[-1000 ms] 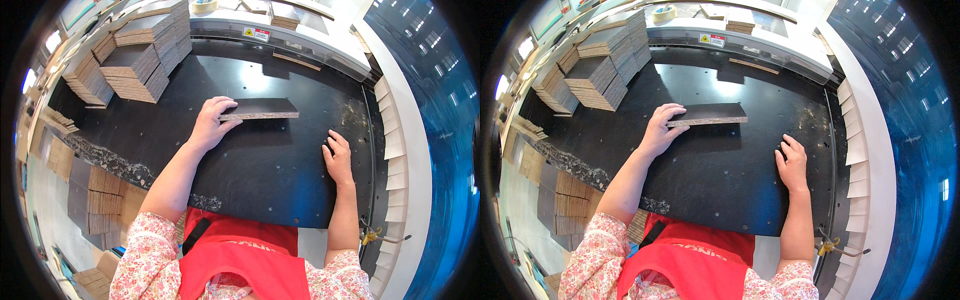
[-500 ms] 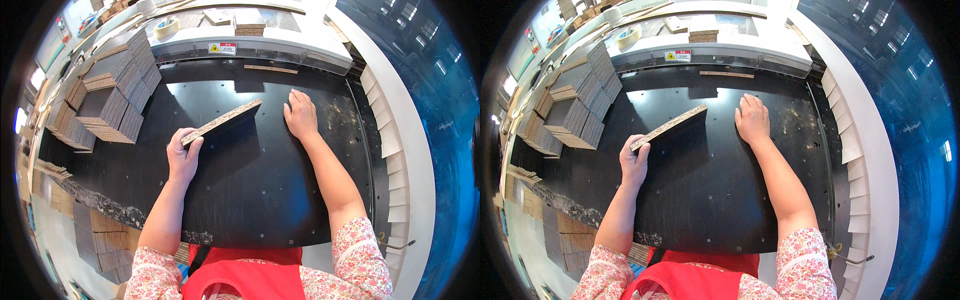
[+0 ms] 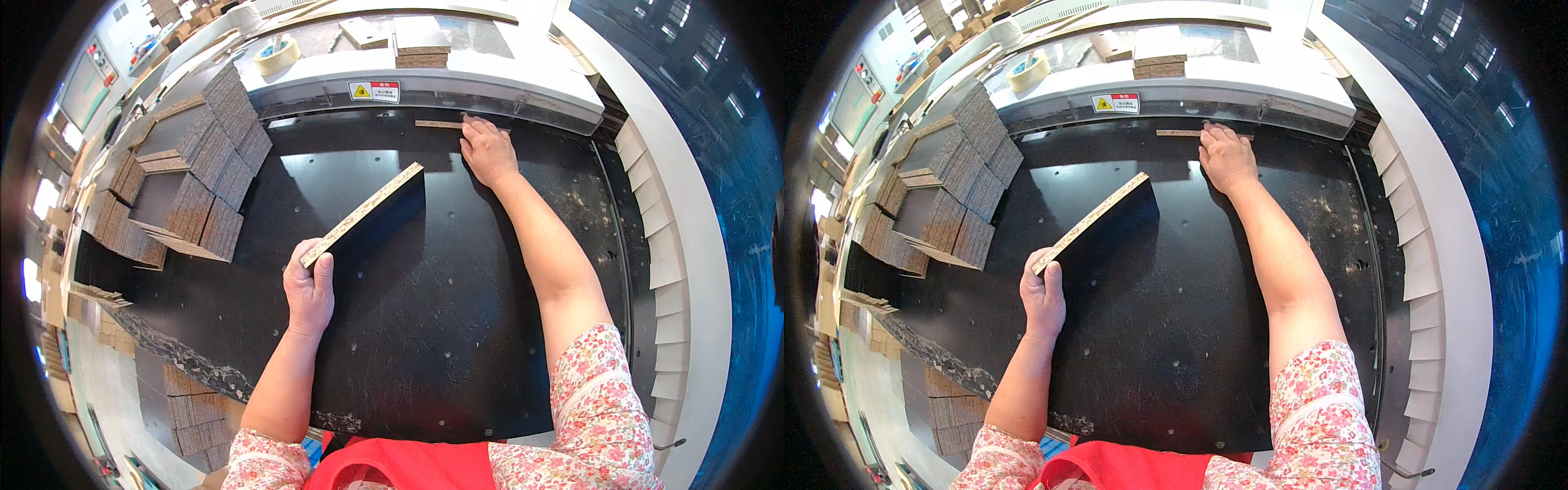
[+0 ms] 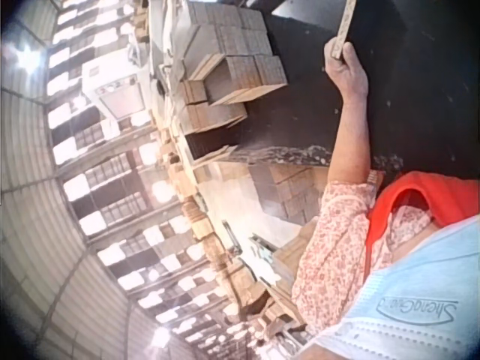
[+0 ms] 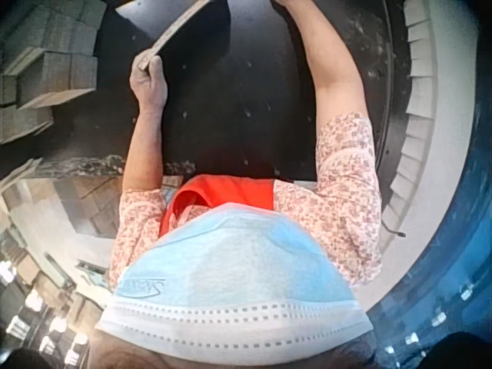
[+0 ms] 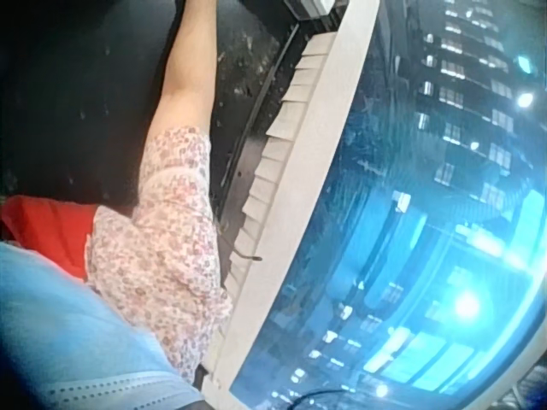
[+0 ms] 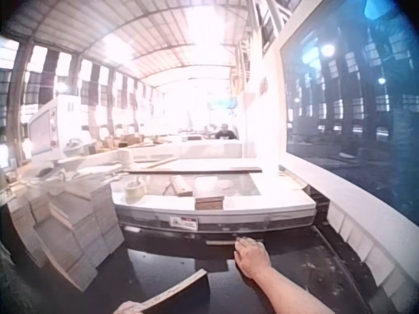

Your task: The person takes wood panels from a stack, places them into an industrial edge-processing machine, and then stacks the processed panels into a crate.

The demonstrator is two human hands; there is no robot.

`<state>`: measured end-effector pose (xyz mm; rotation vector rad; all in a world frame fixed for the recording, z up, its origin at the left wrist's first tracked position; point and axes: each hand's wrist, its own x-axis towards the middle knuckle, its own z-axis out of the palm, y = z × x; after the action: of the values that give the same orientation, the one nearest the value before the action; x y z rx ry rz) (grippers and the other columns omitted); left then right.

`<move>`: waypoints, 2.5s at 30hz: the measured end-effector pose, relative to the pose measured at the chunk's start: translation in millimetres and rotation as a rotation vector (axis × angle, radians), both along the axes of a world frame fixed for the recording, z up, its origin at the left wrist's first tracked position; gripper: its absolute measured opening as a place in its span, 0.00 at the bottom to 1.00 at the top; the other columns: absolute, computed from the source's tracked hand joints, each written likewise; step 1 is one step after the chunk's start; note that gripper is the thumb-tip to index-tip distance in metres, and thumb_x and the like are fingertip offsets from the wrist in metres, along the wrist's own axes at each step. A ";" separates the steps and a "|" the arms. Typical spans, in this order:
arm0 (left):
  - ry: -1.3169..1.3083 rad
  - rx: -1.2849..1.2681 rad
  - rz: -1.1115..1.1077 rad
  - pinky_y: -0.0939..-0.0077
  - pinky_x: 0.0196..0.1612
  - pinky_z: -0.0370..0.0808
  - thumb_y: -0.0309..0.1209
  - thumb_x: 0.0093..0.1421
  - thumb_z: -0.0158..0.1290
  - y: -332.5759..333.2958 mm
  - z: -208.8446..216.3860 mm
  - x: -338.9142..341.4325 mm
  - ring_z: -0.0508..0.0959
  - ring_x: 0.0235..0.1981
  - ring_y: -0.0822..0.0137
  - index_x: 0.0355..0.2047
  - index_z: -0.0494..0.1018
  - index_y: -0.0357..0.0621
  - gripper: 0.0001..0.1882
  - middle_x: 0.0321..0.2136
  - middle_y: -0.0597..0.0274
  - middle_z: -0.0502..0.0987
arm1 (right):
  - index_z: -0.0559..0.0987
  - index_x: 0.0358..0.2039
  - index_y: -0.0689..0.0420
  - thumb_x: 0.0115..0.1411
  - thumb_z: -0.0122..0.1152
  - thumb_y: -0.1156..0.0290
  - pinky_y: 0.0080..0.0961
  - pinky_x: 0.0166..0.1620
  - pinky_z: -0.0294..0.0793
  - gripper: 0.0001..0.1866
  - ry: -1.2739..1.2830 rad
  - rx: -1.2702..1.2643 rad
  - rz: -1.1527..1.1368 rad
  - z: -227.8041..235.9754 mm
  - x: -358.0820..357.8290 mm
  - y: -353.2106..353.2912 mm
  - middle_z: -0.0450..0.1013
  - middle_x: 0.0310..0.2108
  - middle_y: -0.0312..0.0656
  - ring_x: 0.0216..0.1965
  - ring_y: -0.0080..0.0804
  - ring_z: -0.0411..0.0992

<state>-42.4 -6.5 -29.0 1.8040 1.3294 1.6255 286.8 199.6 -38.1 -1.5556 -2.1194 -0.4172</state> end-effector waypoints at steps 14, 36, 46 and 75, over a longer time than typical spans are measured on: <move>-0.148 -0.046 0.202 0.79 0.48 0.68 0.41 0.72 0.48 9.1 -5.6 -8.4 0.71 0.40 0.75 0.44 0.72 0.38 0.17 0.36 0.66 0.74 | 0.81 0.41 0.46 0.61 0.58 0.58 0.40 0.55 0.62 0.12 -0.048 0.026 -0.051 1.8 -22.5 -49.0 0.71 0.46 0.30 0.52 0.33 0.67; 0.454 0.316 -0.157 0.63 0.44 0.76 0.35 0.55 0.63 -10.2 31.3 59.0 0.78 0.42 0.54 0.42 0.75 0.43 0.17 0.40 0.57 0.78 | 0.79 0.43 0.49 0.49 0.65 0.68 0.32 0.59 0.64 0.17 0.031 0.340 0.270 55.6 -61.5 -220.2 0.73 0.50 0.33 0.54 0.29 0.70; 0.677 -0.046 -0.344 0.55 0.63 0.63 0.38 0.55 0.64 -31.3 23.7 73.0 0.69 0.61 0.49 0.67 0.58 0.41 0.42 0.59 0.46 0.70 | 0.80 0.34 0.48 0.53 0.58 0.69 0.30 0.52 0.68 0.08 -0.076 0.309 0.142 59.6 1.2 -226.7 0.72 0.35 0.30 0.43 0.27 0.73; 0.585 -0.065 -0.376 0.57 0.55 0.68 0.31 0.51 0.63 -23.8 27.0 69.5 0.74 0.52 0.51 0.46 0.77 0.43 0.20 0.53 0.53 0.75 | 0.84 0.42 0.46 0.61 0.54 0.68 0.36 0.55 0.72 0.13 -0.492 -0.377 -0.389 59.1 170.7 -67.4 0.73 0.54 0.29 0.55 0.34 0.70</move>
<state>27.1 -30.3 -2.0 2.4153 1.1304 0.8817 457.4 132.2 21.0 -2.2948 -2.3461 -0.6079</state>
